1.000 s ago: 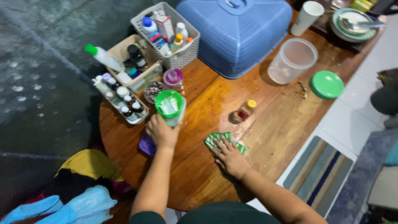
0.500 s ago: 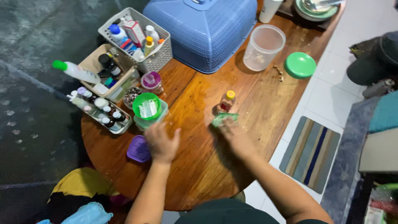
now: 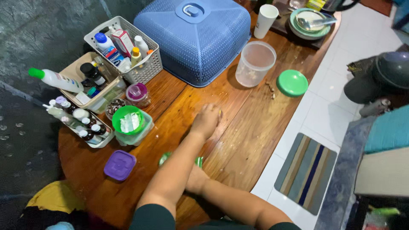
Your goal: The person wipes a dining table with a cloth, gathers debris into a container, and moves various objects such as a cutting board and plates aside.
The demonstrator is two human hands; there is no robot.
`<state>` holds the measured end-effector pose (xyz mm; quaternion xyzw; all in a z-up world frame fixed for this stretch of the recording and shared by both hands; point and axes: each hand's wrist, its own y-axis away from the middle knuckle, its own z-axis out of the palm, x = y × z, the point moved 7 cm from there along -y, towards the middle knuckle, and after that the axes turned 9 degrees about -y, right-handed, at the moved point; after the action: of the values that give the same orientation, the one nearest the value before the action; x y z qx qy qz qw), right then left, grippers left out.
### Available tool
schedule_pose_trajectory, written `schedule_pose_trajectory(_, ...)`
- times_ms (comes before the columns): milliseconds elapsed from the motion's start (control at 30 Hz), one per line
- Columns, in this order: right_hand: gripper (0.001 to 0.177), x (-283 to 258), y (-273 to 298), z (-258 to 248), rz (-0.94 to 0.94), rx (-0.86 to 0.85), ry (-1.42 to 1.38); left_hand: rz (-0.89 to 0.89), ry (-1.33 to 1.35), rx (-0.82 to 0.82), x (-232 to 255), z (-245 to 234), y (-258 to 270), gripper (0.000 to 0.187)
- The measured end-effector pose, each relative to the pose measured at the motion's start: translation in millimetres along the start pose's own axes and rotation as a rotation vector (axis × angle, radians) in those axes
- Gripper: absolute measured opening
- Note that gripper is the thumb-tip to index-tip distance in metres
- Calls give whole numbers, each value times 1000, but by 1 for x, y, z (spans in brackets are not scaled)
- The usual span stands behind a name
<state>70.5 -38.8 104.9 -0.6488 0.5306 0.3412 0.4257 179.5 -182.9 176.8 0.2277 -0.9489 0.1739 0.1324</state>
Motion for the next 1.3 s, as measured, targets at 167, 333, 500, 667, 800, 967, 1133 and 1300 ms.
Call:
schedule_pose_trajectory(167, 35, 62, -13, -85, 240, 87, 243, -115, 160, 311, -9, -52, 5, 38)
schedule_pose_trajectory(333, 44, 142, -3, -208, 278, 248, 584, -205, 59, 440, -23, -102, 40, 37)
schedule_pose_trajectory(500, 65, 120, 18, -244, 184, 218, 863, -351, 180, 500, -53, -104, 85, 39)
schedule_pose_trajectory(667, 67, 37, 44, -104, 210, -198, 1012, -390, 184, 518, -58, -88, 109, 37)
schedule_pose_trajectory(800, 65, -15, 63, -49, 180, -143, 645, -351, 185, 440, -53, -66, 110, 37)
schedule_pose_trajectory(967, 72, 38, 74, -95, 233, 52, 611, -324, 241, 414, -53, -61, 119, 36)
schedule_pose_trajectory(1133, 69, 117, 69, -199, 292, 206, 717, -325, 262, 351, -49, -65, 135, 36)
schedule_pose_trajectory(1300, 54, 106, 68, -243, 267, 347, 722, -363, 314, 359, -45, -66, 142, 36)
